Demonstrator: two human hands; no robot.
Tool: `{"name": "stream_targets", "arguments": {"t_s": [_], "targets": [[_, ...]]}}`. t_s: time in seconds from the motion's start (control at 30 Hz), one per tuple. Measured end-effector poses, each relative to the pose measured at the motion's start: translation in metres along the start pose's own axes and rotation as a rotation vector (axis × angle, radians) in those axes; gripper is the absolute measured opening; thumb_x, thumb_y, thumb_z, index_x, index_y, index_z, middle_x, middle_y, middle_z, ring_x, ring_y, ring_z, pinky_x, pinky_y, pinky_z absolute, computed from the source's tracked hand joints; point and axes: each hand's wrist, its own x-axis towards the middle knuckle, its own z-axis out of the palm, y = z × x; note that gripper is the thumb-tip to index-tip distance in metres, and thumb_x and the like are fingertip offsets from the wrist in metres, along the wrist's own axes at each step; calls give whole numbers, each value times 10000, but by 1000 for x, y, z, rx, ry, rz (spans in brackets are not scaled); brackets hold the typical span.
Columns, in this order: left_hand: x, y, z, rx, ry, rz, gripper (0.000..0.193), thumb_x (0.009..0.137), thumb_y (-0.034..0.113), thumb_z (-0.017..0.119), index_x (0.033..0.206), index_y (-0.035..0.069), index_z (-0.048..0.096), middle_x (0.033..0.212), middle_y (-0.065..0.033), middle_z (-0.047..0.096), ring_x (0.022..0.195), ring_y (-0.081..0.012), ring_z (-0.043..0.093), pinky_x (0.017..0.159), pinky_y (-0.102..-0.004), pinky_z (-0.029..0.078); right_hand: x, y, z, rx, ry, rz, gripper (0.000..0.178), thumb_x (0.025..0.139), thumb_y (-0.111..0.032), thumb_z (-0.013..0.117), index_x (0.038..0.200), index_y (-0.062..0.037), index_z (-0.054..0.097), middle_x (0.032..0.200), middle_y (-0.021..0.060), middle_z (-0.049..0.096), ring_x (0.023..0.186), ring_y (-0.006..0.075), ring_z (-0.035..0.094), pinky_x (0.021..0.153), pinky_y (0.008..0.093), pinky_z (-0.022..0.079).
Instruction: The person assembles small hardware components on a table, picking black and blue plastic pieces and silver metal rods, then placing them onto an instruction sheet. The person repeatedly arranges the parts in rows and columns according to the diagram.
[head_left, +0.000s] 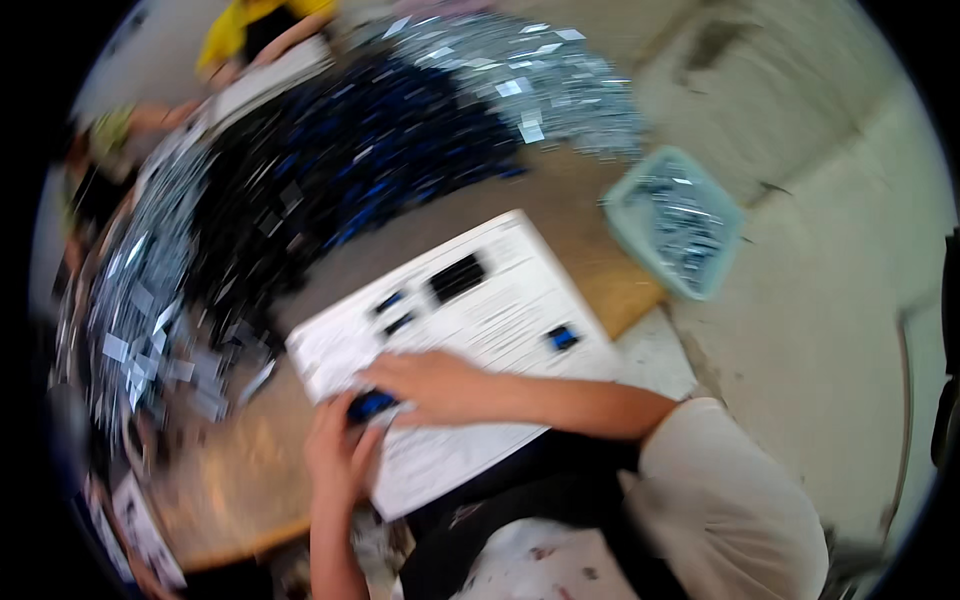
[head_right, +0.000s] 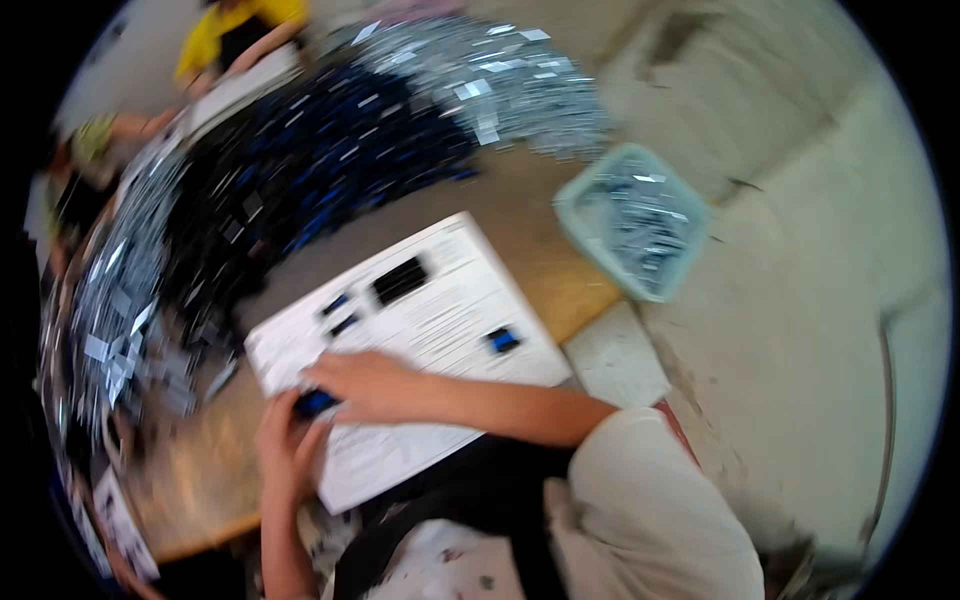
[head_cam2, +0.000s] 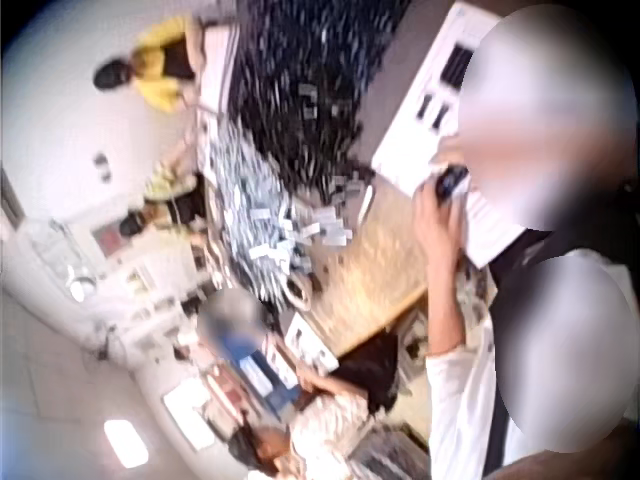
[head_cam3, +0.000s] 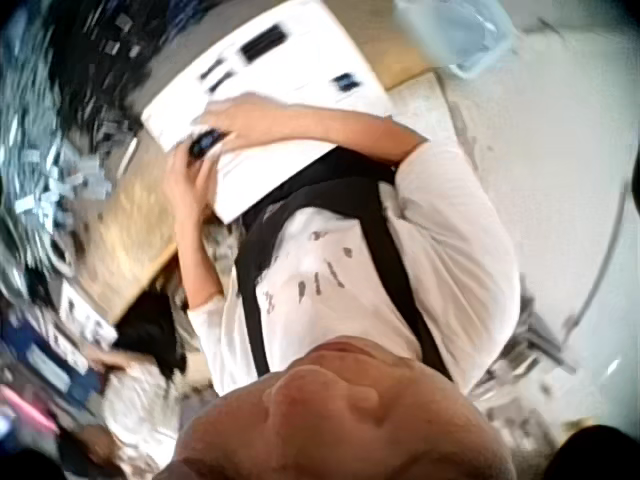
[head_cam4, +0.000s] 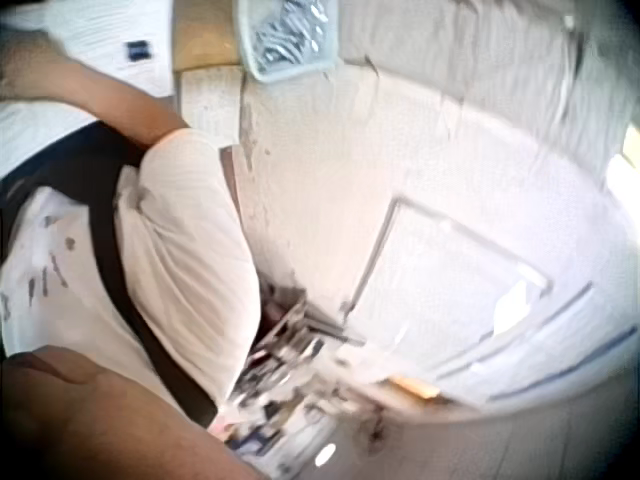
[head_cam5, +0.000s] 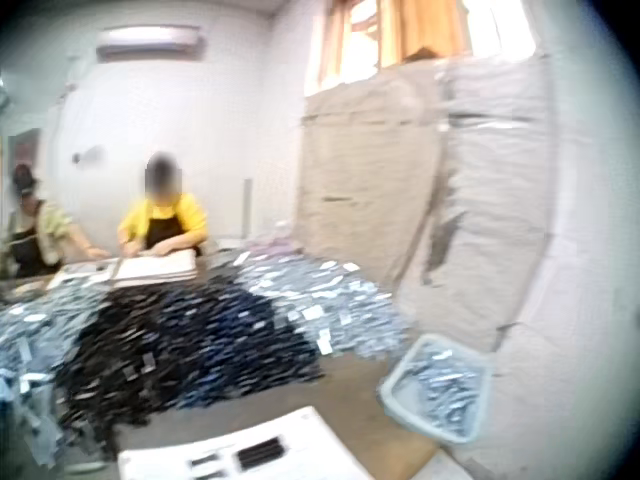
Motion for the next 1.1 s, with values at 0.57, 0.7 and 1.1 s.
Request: {"name": "stream_targets", "arguments": {"t_s": [0.57, 0.7, 1.1], "targets": [[-12, -86, 25, -265, 474, -335, 191, 969, 85, 601, 1083, -46, 679, 1009, -113, 668, 935, -169, 615, 852, -293, 495, -245, 214, -269, -1133, 136, 1091, 177, 791, -112, 607, 927, -63, 709, 889, 201, 703, 846, 372, 692, 730, 502, 538], [-1, -81, 22, -256, 452, -276, 193, 970, 100, 612, 1081, -44, 677, 972, -74, 666, 893, -131, 617, 797, -251, 487, -230, 183, -283, -1161, 189, 978, 165, 807, -182, 670, 896, -45, 682, 807, 188, 700, 792, 366, 691, 705, 482, 541], [0, -63, 24, -243, 552, -280, 122, 915, 89, 666, 983, -1, 716, 845, -83, 676, 716, -127, 598, 665, -256, 480, -23, 4, -140, 65, 266, 309, 133, 827, -41, 703, 933, 8, 640, 829, 92, 681, 775, 163, 694, 669, 280, 537]]}}
